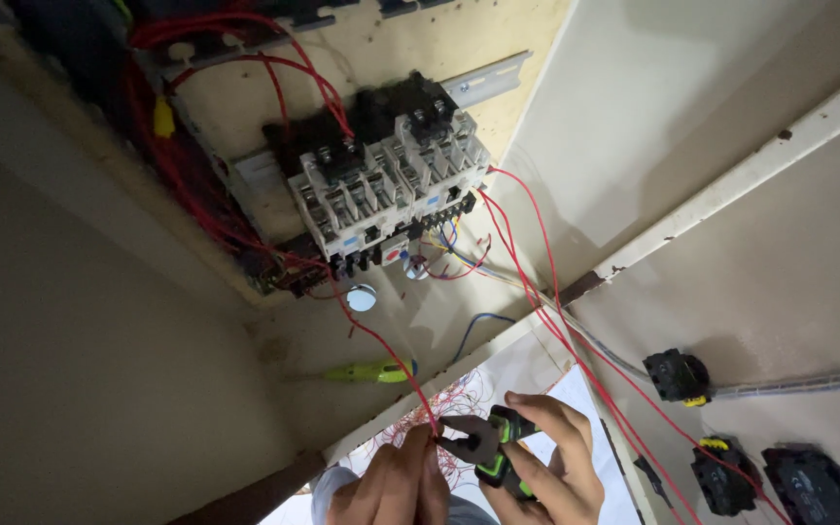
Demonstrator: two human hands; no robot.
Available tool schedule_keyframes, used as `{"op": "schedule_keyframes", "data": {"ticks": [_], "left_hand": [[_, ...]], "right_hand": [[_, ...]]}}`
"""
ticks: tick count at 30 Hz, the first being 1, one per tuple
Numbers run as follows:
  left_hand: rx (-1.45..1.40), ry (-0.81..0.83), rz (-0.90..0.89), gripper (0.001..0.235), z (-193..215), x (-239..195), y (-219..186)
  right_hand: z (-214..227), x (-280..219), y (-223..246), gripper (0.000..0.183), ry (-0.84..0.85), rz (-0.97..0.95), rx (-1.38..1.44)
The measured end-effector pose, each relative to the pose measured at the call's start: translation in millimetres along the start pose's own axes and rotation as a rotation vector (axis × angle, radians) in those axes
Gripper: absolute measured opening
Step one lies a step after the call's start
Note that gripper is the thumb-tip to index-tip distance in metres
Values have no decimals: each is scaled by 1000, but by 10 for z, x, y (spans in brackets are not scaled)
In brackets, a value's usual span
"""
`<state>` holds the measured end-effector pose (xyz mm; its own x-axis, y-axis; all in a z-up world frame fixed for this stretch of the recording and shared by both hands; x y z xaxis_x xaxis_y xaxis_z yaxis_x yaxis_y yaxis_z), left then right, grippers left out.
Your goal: Stripping the insulation from the ends of multiple electrical wires using a wire stripper tool inside a control panel.
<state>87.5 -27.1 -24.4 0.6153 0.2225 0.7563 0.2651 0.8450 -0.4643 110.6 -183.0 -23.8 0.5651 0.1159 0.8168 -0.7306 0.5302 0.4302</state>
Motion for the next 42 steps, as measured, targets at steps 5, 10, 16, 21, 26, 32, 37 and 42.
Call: {"op": "schedule_keyframes", "data": {"ticks": [5,10,16,21,26,32,37,42], "left_hand": [[30,54,56,15,-39,-62,-22],[30,64,-10,12,-103,-143,-23],[26,4,-45,9,-57,-81,-64],[12,64,-61,12,-46,17,-33],[6,146,-130,7,-12,119,-107],[-57,196,-129,15,64,339,-91],[-200,151,-141,30,140,518,-104],[-116,155,-137,27,87,433,-44]], "right_hand": [[31,-54,-57,20,-51,-5,-52],[61,-117,-97,24,-82,34,-55],[43,18,-30,21,-86,-4,-42],[22,49,-47,7,-41,11,34],[-14,86,-92,33,8,-117,94],[-99,-109,-243,31,210,-177,100],[-166,-230,-347,26,321,-348,196],[-367,-477,-534,27,341,-544,350]]}}
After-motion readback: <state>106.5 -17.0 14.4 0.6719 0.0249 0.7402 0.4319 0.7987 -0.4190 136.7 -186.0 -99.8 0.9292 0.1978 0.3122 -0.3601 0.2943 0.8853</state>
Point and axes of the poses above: each hand's wrist, its own x-axis towards the middle knuckle, its own z-axis out of the back of the hand, y = z × x, the point moved 9 cm from there along x, towards the middle knuckle, and after that the axes turned 2 degrees about y, right-handed, at the moved point
